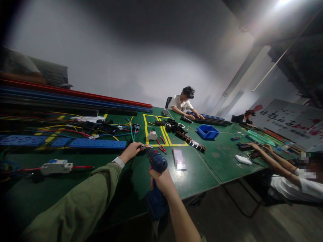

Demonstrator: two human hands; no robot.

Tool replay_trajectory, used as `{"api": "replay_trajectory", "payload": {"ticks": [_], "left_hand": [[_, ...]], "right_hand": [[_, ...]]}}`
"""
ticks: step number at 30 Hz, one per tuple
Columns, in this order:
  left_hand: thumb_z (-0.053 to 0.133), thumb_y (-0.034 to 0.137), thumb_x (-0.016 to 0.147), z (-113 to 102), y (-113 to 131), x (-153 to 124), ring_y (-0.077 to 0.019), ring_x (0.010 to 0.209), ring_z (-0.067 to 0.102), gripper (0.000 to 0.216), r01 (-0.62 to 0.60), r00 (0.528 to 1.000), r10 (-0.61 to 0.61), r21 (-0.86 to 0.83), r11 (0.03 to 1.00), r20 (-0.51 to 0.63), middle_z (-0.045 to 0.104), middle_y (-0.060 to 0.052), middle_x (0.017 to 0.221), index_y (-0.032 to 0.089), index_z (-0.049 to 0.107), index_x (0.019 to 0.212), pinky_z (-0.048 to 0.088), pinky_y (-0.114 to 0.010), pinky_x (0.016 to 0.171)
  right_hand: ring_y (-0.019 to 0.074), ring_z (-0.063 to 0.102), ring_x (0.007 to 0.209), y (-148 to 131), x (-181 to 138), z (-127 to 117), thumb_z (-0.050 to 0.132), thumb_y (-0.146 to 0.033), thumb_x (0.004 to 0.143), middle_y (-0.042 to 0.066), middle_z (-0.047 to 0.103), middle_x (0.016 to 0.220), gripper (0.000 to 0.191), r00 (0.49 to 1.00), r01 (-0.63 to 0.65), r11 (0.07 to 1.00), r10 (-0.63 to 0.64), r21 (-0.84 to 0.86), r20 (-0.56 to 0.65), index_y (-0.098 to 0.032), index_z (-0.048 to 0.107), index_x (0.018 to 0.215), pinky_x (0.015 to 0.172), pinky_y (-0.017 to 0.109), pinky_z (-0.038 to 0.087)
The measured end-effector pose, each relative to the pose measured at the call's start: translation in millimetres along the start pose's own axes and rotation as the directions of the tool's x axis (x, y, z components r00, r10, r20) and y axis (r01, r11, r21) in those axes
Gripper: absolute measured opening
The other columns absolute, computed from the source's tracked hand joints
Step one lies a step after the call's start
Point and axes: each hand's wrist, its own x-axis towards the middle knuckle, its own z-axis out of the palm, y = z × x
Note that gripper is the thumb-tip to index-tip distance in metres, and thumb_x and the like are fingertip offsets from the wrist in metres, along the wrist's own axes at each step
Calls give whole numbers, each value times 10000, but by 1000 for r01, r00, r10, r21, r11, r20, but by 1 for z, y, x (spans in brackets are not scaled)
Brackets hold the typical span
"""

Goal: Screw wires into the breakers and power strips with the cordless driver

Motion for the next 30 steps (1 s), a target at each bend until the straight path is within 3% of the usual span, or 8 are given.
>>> {"api": "replay_trajectory", "payload": {"ticks": [16,30], "left_hand": [[563,106,809,-7,12,-9,-216,1012,647,339,17,999,-16,-36,999,30,752,-49,1046,227,751,1065,468,-317,969],[583,133,817,-4,10,-10,-207,1012,657,310,-3,1000,4,-56,998,17,756,-49,1052,216,746,1067,470,-306,955]], "right_hand": [[128,478,338,-7,9,13,575,-213,658,-106,420,415,219,1000,-15,999,14,-45,-6,-194,537,874,376,221,314],[124,510,353,2,13,13,571,-233,665,-85,497,511,234,1000,22,1000,-22,-18,-7,-188,544,893,369,220,333]]}}
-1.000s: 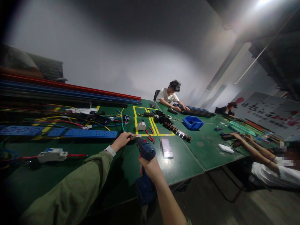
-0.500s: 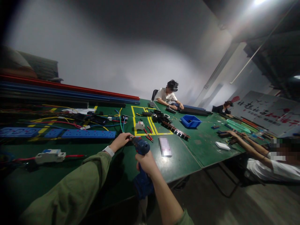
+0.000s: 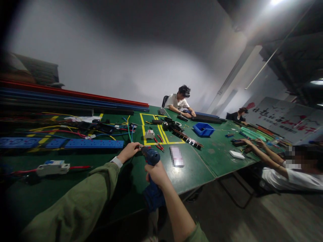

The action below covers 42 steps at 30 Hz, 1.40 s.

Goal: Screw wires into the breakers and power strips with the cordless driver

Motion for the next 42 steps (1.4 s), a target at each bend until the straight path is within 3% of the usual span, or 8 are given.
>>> {"api": "replay_trajectory", "payload": {"ticks": [42], "left_hand": [[595,132,806,-1,1,2,-214,1003,649,324,31,999,-31,-4,999,16,751,-50,1036,229,747,1076,468,-310,944]], "right_hand": [[135,502,350,-4,-3,0,557,-209,658,-91,462,450,211,1000,-15,1000,15,-12,-17,-197,545,868,385,221,326]]}}
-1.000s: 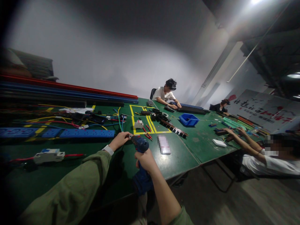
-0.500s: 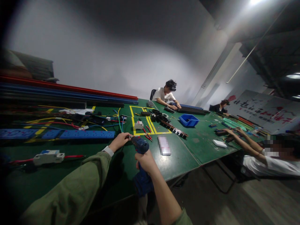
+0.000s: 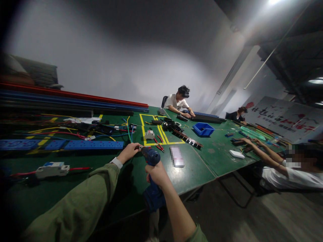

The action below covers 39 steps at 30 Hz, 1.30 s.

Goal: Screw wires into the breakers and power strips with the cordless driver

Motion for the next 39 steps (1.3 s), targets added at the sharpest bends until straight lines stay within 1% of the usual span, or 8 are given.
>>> {"api": "replay_trajectory", "payload": {"ticks": [8,12,16,25,32,36,39], "left_hand": [[587,128,811,0,1,0,-216,1006,657,317,-7,1000,7,-12,1000,-3,755,-51,1048,225,751,1065,471,-312,953],[603,140,802,-1,2,0,-215,1019,662,308,22,1000,-22,-13,1000,10,758,-56,1038,214,751,1061,477,-304,953],[594,125,794,-1,3,1,-212,1020,662,323,20,1000,-20,-4,1000,7,758,-54,1037,213,751,1062,478,-305,954],[580,139,821,1,-1,0,-209,1008,657,313,-16,1000,16,-8,1000,0,755,-52,1053,208,749,1076,467,-309,955],[575,107,801,1,-1,1,-208,1010,655,338,-1,1000,1,2,1000,4,757,-46,1044,220,755,1064,471,-305,948],[593,132,803,0,1,0,-214,1001,654,326,5,1000,-5,-13,1000,5,756,-50,1049,212,750,1077,475,-312,942],[584,121,800,0,1,0,-213,1012,655,330,2,1000,-2,-25,1000,5,756,-51,1051,208,750,1072,475,-311,950]], "right_hand": [[128,503,349,-1,1,1,571,-211,671,-91,480,465,257,1000,-17,1000,17,2,5,-189,554,927,394,223,354],[122,483,331,1,1,1,551,-196,670,-99,438,437,199,1000,-11,1000,11,-16,-6,-193,539,869,377,214,325],[127,502,349,2,1,0,560,-214,672,-88,444,453,150,1000,18,1000,-17,-22,21,-195,527,817,371,211,314],[138,504,358,3,1,0,546,-203,668,-89,456,453,224,999,27,1000,-27,-11,19,-191,553,892,382,223,336],[136,508,356,2,0,0,556,-215,678,-80,462,453,140,1000,16,1000,-16,-19,15,-195,532,814,382,227,339],[129,498,350,0,-2,0,554,-204,677,-91,456,453,172,1000,6,1000,-6,-2,0,-198,531,847,389,225,347],[130,493,343,-1,-3,1,551,-203,678,-96,450,449,193,1000,8,1000,-8,8,-6,-202,527,869,384,224,344]]}}
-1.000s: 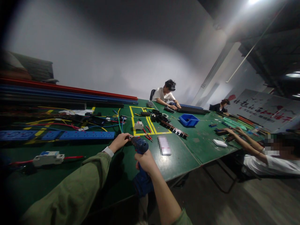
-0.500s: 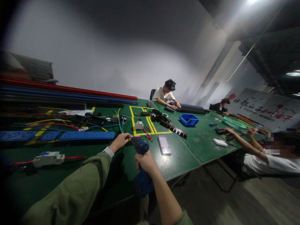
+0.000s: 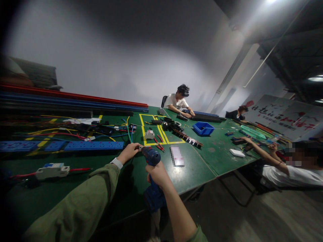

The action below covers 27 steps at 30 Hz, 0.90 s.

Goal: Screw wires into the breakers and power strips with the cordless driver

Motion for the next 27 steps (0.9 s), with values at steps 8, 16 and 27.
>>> {"api": "replay_trajectory", "payload": {"ticks": [8,16,27], "left_hand": [[573,114,802,-2,3,-2,-207,999,661,319,-21,1000,22,40,999,-17,757,-48,1045,213,752,1047,473,-302,940],[554,103,797,-1,1,0,-207,1028,647,351,-10,1000,10,37,999,-4,754,-43,1054,218,751,1063,462,-304,967],[561,96,788,-1,1,0,-209,1012,659,350,-9,1000,9,12,1000,1,758,-42,1044,219,757,1050,472,-309,955]], "right_hand": [[130,492,346,-3,-1,1,547,-197,660,-91,467,457,245,1000,1,1000,-1,-4,1,-193,536,904,384,221,331],[125,481,345,-1,0,0,546,-214,674,-88,439,412,182,1000,-24,999,25,-45,7,-187,540,854,402,219,339],[121,485,357,-5,-2,3,546,-223,660,-87,432,426,156,1000,-13,998,12,-67,-14,-191,527,811,397,215,327]]}}
